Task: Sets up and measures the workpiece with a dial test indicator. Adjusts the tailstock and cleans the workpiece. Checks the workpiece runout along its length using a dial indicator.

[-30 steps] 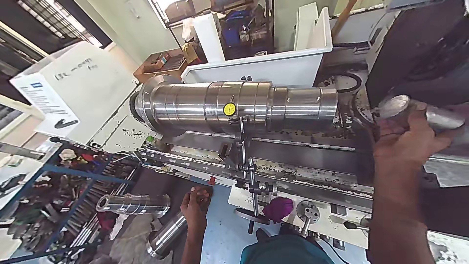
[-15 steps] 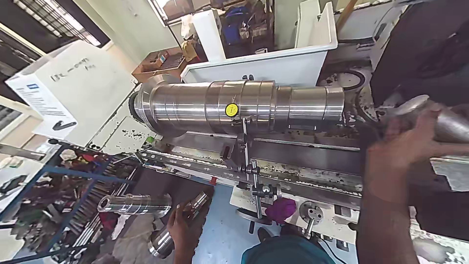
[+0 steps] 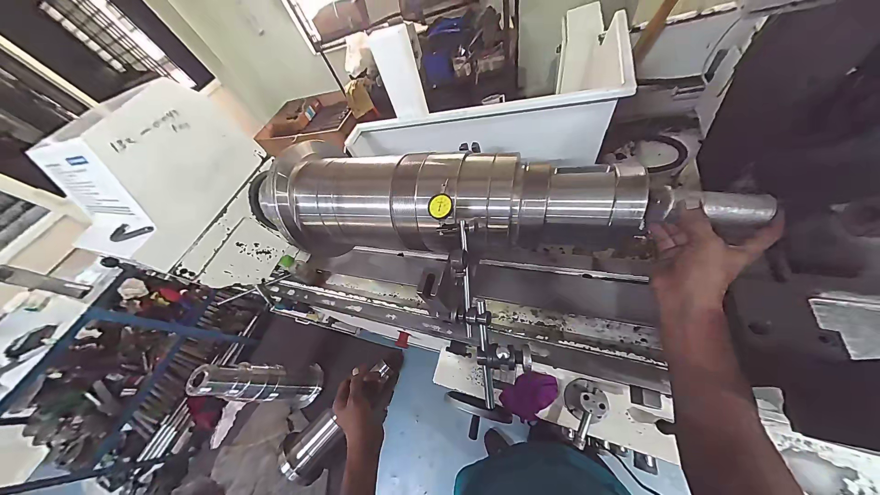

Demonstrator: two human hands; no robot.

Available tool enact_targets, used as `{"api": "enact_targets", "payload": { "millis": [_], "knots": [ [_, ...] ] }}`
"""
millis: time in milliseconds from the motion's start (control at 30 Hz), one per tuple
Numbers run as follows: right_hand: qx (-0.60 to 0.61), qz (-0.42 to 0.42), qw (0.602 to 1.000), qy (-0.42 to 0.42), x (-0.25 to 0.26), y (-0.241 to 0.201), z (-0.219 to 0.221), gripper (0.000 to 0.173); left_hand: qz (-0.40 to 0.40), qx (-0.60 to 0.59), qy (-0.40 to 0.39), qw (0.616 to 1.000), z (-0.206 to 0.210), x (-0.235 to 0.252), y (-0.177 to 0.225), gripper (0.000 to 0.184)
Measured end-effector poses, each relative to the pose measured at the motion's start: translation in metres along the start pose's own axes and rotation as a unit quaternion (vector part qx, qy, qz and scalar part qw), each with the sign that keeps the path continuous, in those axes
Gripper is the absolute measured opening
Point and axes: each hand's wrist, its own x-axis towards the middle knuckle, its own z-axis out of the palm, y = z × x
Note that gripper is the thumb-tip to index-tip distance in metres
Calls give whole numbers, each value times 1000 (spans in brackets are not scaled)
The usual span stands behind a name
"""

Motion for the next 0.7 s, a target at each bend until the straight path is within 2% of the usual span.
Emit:
{"api": "enact_targets", "payload": {
  "millis": [167, 700],
  "knots": [
    [8, -6, 1000, -1, 0, -5, -8, 100, -15, -32, 1, 999, -2, 1, -7, 27],
    [15, -24, 1000, 4, 7, -12, -20, 97, -14, -27, -8, 1000, 4, 0, -1, 26]
  ]
}}
